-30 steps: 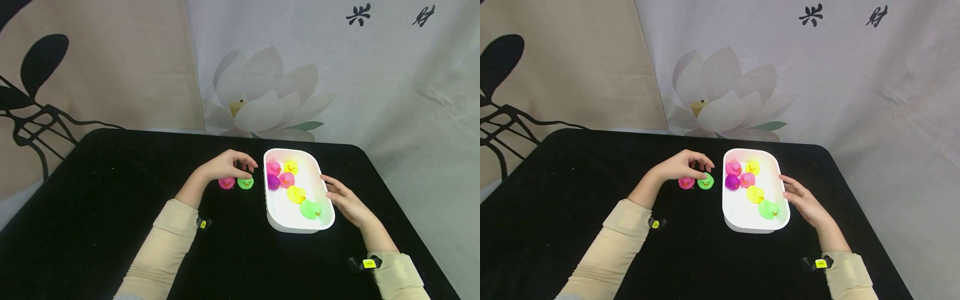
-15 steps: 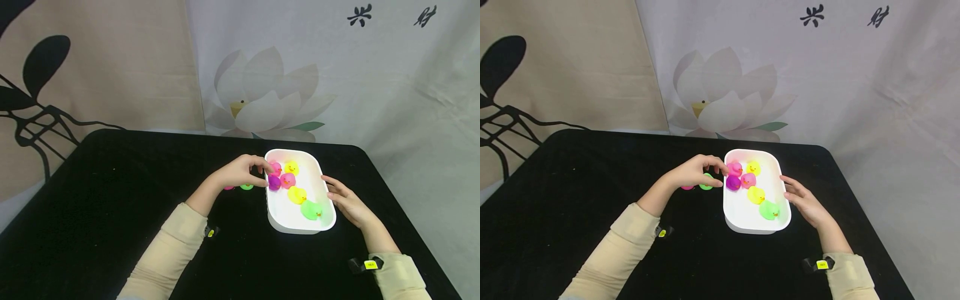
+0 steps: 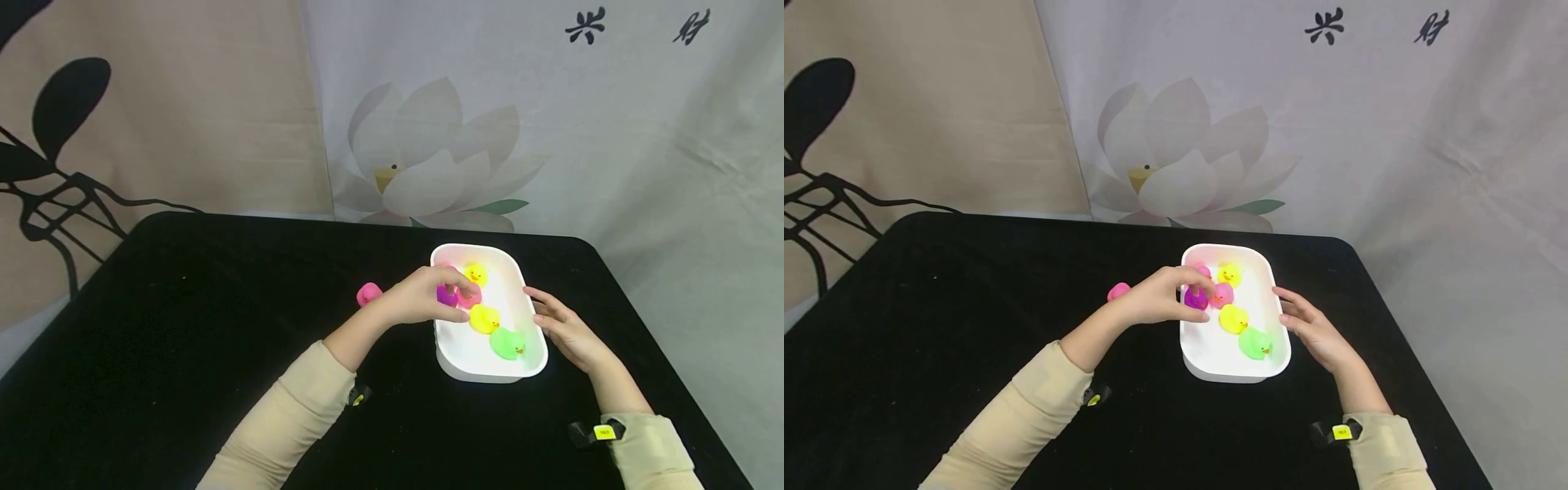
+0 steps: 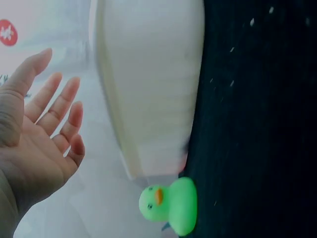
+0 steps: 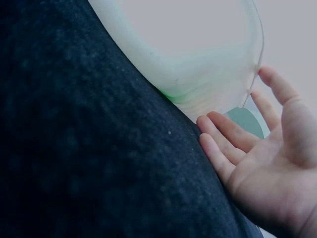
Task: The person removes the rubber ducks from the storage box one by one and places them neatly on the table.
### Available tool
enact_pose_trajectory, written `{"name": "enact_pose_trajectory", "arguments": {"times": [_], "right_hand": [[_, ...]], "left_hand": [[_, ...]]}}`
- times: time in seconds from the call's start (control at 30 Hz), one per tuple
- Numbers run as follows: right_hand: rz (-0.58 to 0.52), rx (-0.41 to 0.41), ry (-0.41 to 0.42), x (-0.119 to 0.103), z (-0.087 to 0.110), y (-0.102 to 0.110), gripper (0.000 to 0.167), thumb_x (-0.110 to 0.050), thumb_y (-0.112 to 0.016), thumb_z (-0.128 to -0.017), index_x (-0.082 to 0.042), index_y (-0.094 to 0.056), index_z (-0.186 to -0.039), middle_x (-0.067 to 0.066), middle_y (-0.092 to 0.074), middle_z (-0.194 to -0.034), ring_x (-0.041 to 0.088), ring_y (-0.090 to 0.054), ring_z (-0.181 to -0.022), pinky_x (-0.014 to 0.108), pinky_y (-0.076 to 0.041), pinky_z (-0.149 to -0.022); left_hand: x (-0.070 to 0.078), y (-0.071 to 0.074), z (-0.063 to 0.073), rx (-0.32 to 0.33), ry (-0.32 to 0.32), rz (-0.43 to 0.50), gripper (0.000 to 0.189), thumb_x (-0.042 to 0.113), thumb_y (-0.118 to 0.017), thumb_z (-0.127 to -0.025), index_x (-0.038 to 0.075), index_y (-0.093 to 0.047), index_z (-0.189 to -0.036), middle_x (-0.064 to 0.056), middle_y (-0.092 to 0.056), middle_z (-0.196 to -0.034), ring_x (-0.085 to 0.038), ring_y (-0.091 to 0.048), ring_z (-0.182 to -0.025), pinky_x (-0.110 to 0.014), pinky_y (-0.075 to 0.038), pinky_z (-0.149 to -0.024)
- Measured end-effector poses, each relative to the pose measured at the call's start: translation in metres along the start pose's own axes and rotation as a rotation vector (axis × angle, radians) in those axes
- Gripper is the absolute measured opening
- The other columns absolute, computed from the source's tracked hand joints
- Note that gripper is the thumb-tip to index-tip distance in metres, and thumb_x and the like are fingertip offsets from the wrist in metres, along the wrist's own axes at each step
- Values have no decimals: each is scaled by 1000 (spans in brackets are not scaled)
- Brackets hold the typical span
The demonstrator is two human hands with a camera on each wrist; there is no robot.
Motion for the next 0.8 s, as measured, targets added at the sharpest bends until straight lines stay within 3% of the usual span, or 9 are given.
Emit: {"name": "enact_pose_trajectory", "arguments": {"times": [0.2,0.3,0.47,0.8], "right_hand": [[3,-2,-6,0,1,0,54,-17,-48,-100,-15,-29,-150,27,-26,-148,8,-49,-119,31,-41,-93],[-8,-7,-4,0,0,1,53,-17,-48,-100,-15,-29,-150,27,-26,-148,9,-50,-119,31,-42,-93],[-26,-13,6,0,0,1,53,-16,-48,-100,-15,-28,-150,28,-26,-147,10,-51,-118,27,-43,-91],[-38,-22,25,1,-1,0,53,-15,-48,-100,-13,-29,-150,27,-27,-146,10,-51,-118,26,-44,-91]], "left_hand": [[3,-14,-12,-23,-33,-32,38,18,-80,-78,8,-67,-112,-1,-67,-108,-19,-59,-101,-28,-51,-84],[5,-18,-19,-37,-37,-55,37,18,-80,-79,8,-67,-112,-3,-67,-107,-22,-60,-99,-23,-50,-82],[3,-24,-31,-72,-8,-102,40,21,-80,-79,10,-66,-114,-2,-66,-108,-16,-58,-98,-16,-47,-76],[-8,-33,-51,-175,65,-171,41,19,-79,-80,14,-66,-119,3,-66,-108,-13,-57,-99,-18,-45,-79]]}}
Point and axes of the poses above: each hand's wrist, its own z-axis away from the middle knuckle, its own y-axis out of the back of the hand, x = y × z, the point moved 2 cm from there along -z, towards the middle knuckle
